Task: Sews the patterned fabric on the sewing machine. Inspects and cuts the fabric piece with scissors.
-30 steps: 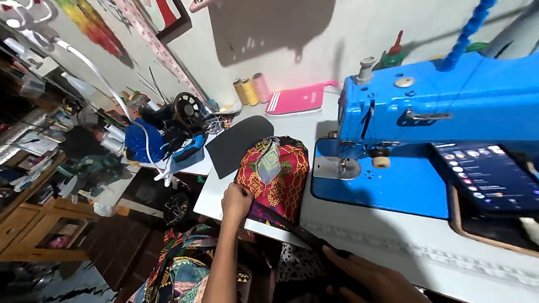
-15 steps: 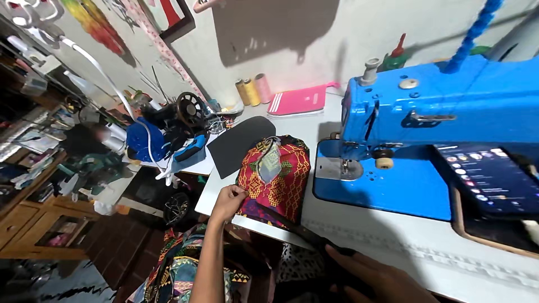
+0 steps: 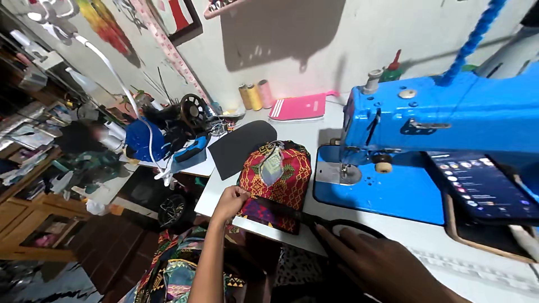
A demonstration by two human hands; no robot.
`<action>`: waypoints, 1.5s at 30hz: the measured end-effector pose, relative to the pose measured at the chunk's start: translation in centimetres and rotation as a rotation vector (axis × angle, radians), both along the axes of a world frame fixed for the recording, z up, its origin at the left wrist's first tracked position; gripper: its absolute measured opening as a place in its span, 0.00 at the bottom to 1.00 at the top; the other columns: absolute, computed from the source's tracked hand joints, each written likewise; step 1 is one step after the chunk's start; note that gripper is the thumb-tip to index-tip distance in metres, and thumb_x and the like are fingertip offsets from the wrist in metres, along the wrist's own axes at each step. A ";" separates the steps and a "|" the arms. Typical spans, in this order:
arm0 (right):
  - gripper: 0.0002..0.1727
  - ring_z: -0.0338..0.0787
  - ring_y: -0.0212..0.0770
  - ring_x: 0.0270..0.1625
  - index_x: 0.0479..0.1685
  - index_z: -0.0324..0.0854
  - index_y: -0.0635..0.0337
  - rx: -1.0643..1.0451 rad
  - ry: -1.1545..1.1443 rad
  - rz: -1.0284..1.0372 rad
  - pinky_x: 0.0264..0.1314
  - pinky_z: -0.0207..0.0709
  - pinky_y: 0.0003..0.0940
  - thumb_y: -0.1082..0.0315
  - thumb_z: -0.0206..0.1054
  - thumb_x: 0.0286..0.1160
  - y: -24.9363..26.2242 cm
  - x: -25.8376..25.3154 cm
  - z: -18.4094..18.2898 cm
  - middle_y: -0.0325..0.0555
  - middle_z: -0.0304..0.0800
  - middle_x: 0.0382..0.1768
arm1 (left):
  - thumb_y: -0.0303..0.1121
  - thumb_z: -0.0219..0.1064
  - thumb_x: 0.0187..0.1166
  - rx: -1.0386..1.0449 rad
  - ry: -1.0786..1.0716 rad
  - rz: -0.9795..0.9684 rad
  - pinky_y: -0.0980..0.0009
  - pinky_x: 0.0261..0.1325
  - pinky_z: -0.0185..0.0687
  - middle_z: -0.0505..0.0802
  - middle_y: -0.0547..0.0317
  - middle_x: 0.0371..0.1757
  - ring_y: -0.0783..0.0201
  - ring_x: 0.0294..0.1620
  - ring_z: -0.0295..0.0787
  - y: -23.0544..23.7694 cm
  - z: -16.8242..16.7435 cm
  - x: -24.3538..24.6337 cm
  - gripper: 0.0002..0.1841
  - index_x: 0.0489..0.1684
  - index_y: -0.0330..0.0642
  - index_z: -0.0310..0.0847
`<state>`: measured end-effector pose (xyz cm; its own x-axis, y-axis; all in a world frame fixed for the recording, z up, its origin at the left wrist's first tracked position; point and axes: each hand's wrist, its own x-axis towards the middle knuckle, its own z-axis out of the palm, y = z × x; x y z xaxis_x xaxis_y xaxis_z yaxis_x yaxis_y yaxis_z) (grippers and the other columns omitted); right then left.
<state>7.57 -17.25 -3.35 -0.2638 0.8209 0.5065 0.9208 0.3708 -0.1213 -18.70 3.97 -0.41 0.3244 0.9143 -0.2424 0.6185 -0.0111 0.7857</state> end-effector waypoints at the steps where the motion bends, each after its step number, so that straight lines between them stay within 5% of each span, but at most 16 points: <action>1: 0.29 0.83 0.51 0.15 0.67 0.88 0.57 0.013 -0.016 -0.005 0.10 0.71 0.42 0.59 0.70 0.60 0.2 0.0 0.1 0.53 0.86 0.29 | 0.27 0.65 0.82 -0.005 0.004 0.003 0.74 0.43 0.79 0.87 0.60 0.35 0.74 0.34 0.82 0.0 0.0 0.0 0.06 0.39 0.32 0.84; 11: 0.26 0.82 0.50 0.15 0.66 0.87 0.59 0.043 -0.040 0.000 0.10 0.71 0.40 0.63 0.69 0.65 1.1 -0.4 -0.3 0.52 0.85 0.28 | 0.27 0.66 0.82 -0.019 -0.001 0.019 0.73 0.44 0.79 0.86 0.58 0.37 0.72 0.36 0.82 -0.1 0.0 0.1 0.06 0.42 0.32 0.82; 17: 0.32 0.86 0.52 0.17 0.69 0.86 0.59 -0.079 0.050 -0.008 0.12 0.77 0.45 0.67 0.77 0.56 0.8 -0.3 -0.7 0.55 0.89 0.32 | 0.28 0.65 0.82 0.025 0.051 0.002 0.67 0.51 0.79 0.87 0.51 0.46 0.67 0.43 0.83 -0.4 0.0 0.2 0.08 0.44 0.30 0.84; 23: 0.35 0.89 0.53 0.21 0.72 0.86 0.52 -0.252 0.209 0.033 0.18 0.80 0.53 0.58 0.77 0.55 -0.3 1.8 0.6 0.53 0.92 0.36 | 0.28 0.65 0.82 0.030 0.010 0.004 0.71 0.49 0.77 0.86 0.54 0.45 0.70 0.43 0.81 -0.6 -0.1 -0.1 0.07 0.43 0.32 0.83; 29: 0.33 0.87 0.49 0.18 0.68 0.88 0.53 -0.124 0.115 0.099 0.14 0.77 0.46 0.55 0.73 0.54 0.7 1.9 0.3 0.49 0.88 0.30 | 0.26 0.65 0.81 0.049 -0.069 0.027 0.72 0.52 0.78 0.85 0.52 0.50 0.69 0.47 0.82 -0.9 -0.7 0.0 0.05 0.41 0.31 0.82; 37: 0.27 0.83 0.48 0.13 0.68 0.88 0.56 -0.065 -0.086 0.038 0.09 0.72 0.40 0.73 0.70 0.63 0.7 -0.3 0.6 0.52 0.86 0.27 | 0.26 0.63 0.82 0.076 -0.044 0.024 0.68 0.60 0.78 0.85 0.47 0.57 0.65 0.56 0.82 -1.1 -0.9 0.0 0.07 0.43 0.30 0.82; 41: 0.30 0.92 0.61 0.27 0.77 0.80 0.59 -0.374 0.079 0.044 0.23 0.83 0.54 0.71 0.73 0.71 -1.8 0.2 1.7 0.62 0.91 0.39 | 0.26 0.58 0.86 0.089 -0.213 0.200 0.71 0.48 0.82 0.86 0.52 0.44 0.68 0.41 0.84 -1.1 -1.7 -0.3 0.09 0.49 0.27 0.79; 45: 0.29 0.93 0.72 0.40 0.78 0.78 0.65 -0.554 0.364 0.028 0.40 0.84 0.68 0.69 0.72 0.75 -5.1 1.9 1.8 0.71 0.91 0.49 | 0.25 0.48 0.92 0.122 -0.592 0.467 0.70 0.48 0.90 0.86 0.49 0.46 0.66 0.40 0.91 -1.4 -2.4 -0.1 0.10 0.59 0.25 0.67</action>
<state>9.48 -22.34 -1.59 -0.1804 0.9809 0.0726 0.7758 0.1872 -0.6026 -18.84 2.60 -2.84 -0.0580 0.9976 -0.0371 0.0565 0.0404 0.9976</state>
